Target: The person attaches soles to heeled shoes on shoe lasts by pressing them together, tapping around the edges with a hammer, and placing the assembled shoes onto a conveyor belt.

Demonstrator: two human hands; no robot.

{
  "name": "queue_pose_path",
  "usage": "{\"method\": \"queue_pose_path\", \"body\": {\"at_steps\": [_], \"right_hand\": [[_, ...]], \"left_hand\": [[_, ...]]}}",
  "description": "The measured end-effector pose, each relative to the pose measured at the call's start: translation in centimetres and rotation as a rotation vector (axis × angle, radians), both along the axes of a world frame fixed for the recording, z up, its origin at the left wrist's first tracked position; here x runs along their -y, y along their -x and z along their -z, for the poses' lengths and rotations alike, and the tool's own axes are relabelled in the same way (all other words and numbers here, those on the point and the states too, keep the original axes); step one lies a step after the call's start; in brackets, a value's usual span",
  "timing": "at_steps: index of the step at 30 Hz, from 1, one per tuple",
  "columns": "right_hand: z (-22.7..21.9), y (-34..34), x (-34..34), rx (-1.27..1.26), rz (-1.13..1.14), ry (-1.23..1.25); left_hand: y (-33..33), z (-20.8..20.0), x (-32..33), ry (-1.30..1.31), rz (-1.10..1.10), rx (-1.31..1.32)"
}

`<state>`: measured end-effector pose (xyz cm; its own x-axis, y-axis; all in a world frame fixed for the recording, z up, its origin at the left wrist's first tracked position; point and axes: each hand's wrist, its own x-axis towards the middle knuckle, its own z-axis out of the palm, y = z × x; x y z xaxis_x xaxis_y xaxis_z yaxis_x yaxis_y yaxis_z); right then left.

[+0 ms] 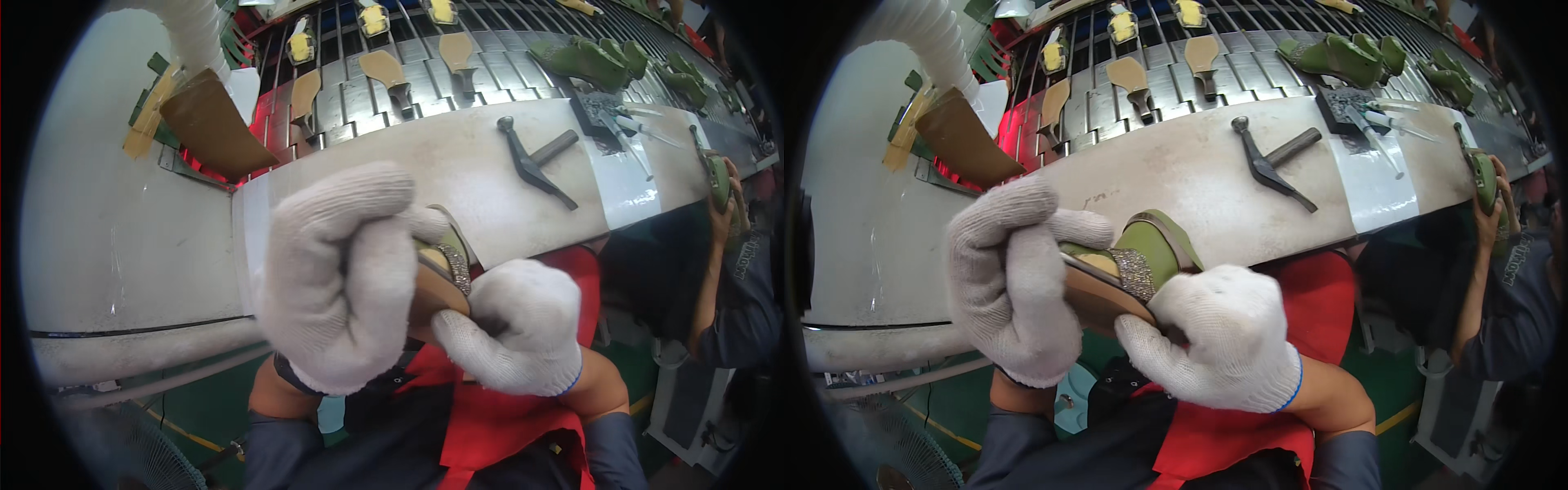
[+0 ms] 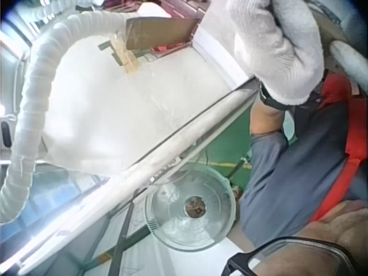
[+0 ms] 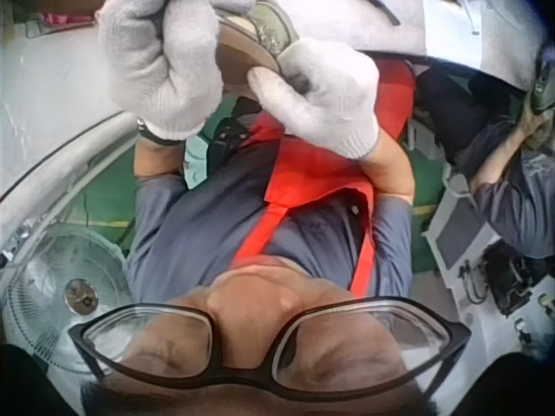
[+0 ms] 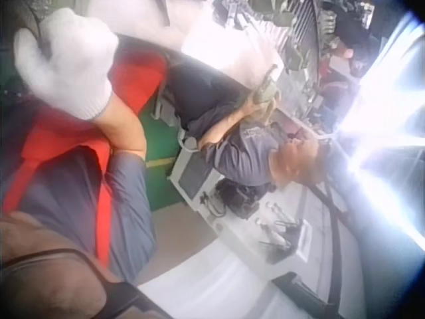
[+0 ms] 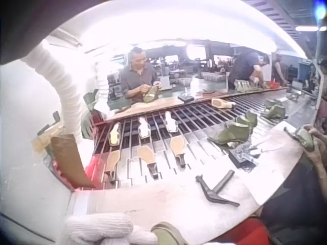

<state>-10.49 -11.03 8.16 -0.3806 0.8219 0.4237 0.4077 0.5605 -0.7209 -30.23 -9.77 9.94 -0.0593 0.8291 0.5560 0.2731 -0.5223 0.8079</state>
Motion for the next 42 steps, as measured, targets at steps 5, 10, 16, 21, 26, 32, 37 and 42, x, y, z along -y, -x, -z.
{"method": "queue_pose_path", "body": {"at_steps": [5, 10, 16, 21, 26, 32, 37, 42], "right_hand": [[-4.2, -1.6, -1.4, -0.131, 0.105, -0.038], [-3.9, -6.7, -3.6, -0.281, 0.179, 0.431], [4.8, -4.2, 0.3, -0.977, 0.26, 0.889], [7.1, -0.6, -0.4, -0.587, 0.202, 0.814], [0.8, 2.3, -8.1, 0.036, 0.138, 0.211], [1.0, 3.8, -10.3, 0.247, -0.159, -0.391], [3.2, 4.3, -10.6, 0.303, -0.155, -0.475], [3.3, 4.9, -11.2, 0.3, -0.163, -0.475]], "left_hand": [[-2.3, -1.2, -2.4, -0.102, 0.488, 0.025], [-1.3, 6.9, -6.9, 0.551, 0.404, 0.668], [1.2, 15.2, -5.7, 0.373, -0.099, 0.181], [4.0, 12.3, -11.9, 0.35, 0.232, 0.451], [3.0, 11.1, -11.8, 0.338, 0.373, 0.255], [4.7, 12.2, -12.3, 0.334, 0.383, 0.334], [4.8, 11.8, -12.4, 0.336, 0.373, 0.247], [5.2, 11.9, -12.3, 0.404, 0.411, 0.34]]}}
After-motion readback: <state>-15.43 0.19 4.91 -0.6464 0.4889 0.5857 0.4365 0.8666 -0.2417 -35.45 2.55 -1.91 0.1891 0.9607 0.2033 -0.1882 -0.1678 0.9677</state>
